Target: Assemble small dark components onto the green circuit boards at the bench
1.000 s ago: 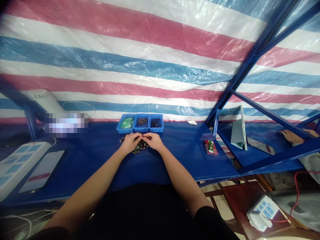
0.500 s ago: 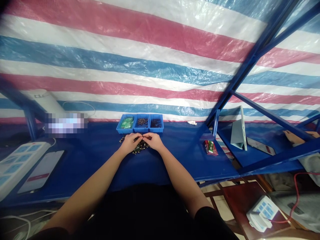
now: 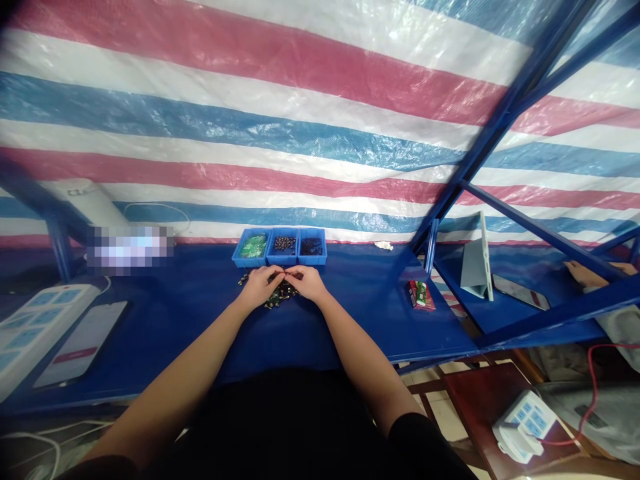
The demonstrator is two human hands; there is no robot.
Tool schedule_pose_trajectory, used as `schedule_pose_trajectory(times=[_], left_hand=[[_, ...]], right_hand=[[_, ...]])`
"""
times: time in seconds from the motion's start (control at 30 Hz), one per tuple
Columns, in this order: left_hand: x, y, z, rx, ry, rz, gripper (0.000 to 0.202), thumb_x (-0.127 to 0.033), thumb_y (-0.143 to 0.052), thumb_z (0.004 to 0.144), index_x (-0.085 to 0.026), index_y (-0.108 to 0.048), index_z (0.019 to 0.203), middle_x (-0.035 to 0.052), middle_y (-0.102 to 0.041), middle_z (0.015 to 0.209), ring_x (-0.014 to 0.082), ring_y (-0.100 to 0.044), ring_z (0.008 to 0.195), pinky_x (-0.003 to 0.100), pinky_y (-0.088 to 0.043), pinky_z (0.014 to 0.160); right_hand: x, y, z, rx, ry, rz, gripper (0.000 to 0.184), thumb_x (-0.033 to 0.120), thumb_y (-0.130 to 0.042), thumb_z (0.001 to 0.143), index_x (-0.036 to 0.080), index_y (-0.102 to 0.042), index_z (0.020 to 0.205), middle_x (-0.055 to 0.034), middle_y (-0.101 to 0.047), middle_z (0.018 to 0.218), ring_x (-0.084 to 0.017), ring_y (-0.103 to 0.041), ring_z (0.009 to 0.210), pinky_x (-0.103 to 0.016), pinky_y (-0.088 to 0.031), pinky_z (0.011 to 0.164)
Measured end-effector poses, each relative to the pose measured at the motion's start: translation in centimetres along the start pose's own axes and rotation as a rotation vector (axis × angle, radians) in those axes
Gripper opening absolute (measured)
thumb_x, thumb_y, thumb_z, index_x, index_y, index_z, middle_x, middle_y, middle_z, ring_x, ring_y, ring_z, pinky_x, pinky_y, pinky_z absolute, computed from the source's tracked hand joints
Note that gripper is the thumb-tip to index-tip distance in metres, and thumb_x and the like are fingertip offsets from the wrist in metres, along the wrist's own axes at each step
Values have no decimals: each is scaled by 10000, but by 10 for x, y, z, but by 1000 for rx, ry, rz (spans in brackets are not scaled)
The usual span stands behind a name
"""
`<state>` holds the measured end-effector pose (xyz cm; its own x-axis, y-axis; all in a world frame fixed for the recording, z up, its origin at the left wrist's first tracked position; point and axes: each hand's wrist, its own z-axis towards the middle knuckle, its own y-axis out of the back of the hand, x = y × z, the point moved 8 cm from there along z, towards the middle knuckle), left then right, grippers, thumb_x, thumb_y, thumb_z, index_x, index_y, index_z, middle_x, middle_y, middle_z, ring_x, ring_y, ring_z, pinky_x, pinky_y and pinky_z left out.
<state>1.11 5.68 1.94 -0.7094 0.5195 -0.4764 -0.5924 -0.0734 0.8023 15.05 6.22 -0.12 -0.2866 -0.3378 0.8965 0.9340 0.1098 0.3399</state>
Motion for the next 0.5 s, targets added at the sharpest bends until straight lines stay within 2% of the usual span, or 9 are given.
schedule_pose_trajectory(times=[0.33, 0.5], left_hand=[[0, -2, 1, 25, -9, 11, 298, -408, -378, 965, -276, -640, 910, -4, -701, 908, 209, -601, 918, 357, -366, 832], [0, -1, 0, 17, -1, 5, 282, -428, -382, 959, -279, -621, 968, -1, -702, 941, 215, -601, 940, 372, -359, 857]], right_hand=[[0, -2, -1, 1, -9, -15, 261, 343, -660, 802, 185, -717, 1003, -45, -740, 910, -159, -674, 764, -286, -543, 754], [3, 0, 0, -5, 4, -8, 252, 348, -639, 820, 188, -720, 996, -45, -740, 932, -165, -677, 793, -289, -542, 771]])
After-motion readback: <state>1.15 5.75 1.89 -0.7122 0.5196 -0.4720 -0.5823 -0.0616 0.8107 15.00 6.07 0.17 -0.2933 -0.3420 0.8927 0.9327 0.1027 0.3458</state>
